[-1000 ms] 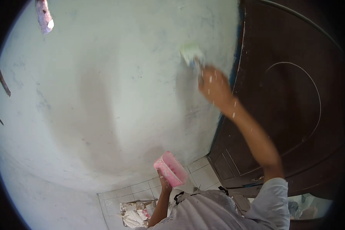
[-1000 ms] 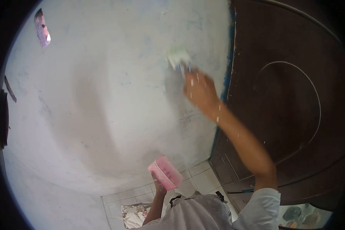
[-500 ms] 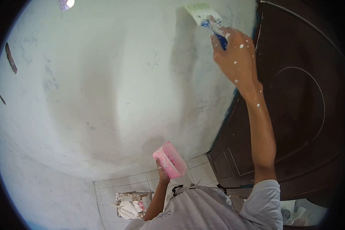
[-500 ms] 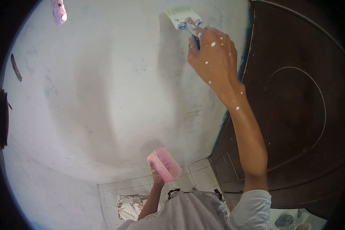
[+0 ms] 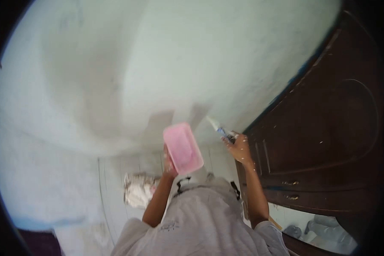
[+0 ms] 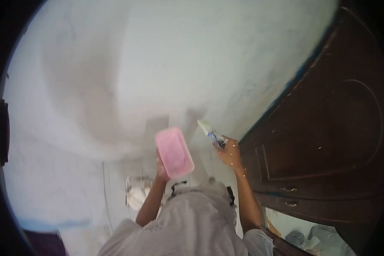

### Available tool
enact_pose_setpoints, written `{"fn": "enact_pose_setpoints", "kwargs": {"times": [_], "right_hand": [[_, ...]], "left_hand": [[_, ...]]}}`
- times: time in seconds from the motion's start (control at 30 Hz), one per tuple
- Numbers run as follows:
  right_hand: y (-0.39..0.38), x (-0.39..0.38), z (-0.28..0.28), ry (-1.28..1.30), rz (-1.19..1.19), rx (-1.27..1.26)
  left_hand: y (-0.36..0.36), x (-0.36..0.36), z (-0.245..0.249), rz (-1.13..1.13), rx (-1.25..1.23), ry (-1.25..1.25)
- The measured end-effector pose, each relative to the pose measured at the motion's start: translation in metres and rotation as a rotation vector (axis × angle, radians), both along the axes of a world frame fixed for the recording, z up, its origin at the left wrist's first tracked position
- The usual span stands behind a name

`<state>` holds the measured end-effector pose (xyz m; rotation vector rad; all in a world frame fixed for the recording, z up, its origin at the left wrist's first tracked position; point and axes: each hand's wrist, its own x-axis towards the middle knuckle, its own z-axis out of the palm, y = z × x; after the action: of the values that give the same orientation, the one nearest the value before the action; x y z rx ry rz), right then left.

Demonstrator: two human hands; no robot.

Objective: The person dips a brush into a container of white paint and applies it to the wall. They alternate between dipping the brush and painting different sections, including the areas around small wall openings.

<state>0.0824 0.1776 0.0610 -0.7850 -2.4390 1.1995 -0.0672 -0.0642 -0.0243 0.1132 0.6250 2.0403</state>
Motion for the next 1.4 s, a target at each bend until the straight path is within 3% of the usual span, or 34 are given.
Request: {"fn": "enact_pose_setpoints", "kwargs": {"times": [0.1,0.13,0.2,0.27,0.33,0.43,0.53,0.87,1.0,1.07,1.23,1.33,1.4], "right_hand": [[-0.049,0.022,0.004,0.256,-0.058,-0.386],[-0.062,0.033,-0.001,0.237,-0.043,-0.420],[-0.085,0.056,0.005,0.032,0.091,-0.335],[-0.111,0.071,-0.002,0.091,0.155,-0.295],[-0.153,0.072,0.010,0.046,0.301,-0.198],[-0.195,0.073,0.020,-0.071,0.243,-0.127],[-0.223,0.080,0.020,-0.169,0.195,-0.060],[-0.281,0.114,-0.006,-0.277,0.174,-0.077],[-0.297,0.121,-0.006,-0.147,0.151,-0.011],[-0.303,0.124,0.006,-0.113,0.072,-0.130],[-0.309,0.148,-0.017,0.004,0.004,-0.444],[-0.315,0.169,-0.049,-0.070,0.055,-0.545],[-0.325,0.178,-0.066,-0.147,0.220,-0.581]], "left_hand": [[-0.020,0.007,-0.019,-0.018,-0.027,-0.157],[-0.028,0.011,-0.025,-0.038,-0.027,-0.196],[-0.058,0.024,-0.029,-0.051,-0.044,-0.249],[-0.064,0.042,-0.040,0.071,-0.253,-0.095],[-0.089,0.046,0.001,0.029,-0.380,-0.052],[-0.118,0.058,0.009,-0.085,-0.350,-0.101],[-0.145,0.071,-0.025,-0.184,-0.395,-0.030],[-0.185,0.109,-0.027,-0.136,-0.542,0.127],[-0.192,0.119,-0.001,-0.009,-0.614,0.041],[-0.198,0.120,-0.007,0.018,-0.478,0.008],[-0.219,0.144,-0.008,0.048,-0.494,0.133],[-0.238,0.164,0.004,0.056,-0.537,0.159],[-0.250,0.178,0.014,0.060,-0.670,0.172]]}}
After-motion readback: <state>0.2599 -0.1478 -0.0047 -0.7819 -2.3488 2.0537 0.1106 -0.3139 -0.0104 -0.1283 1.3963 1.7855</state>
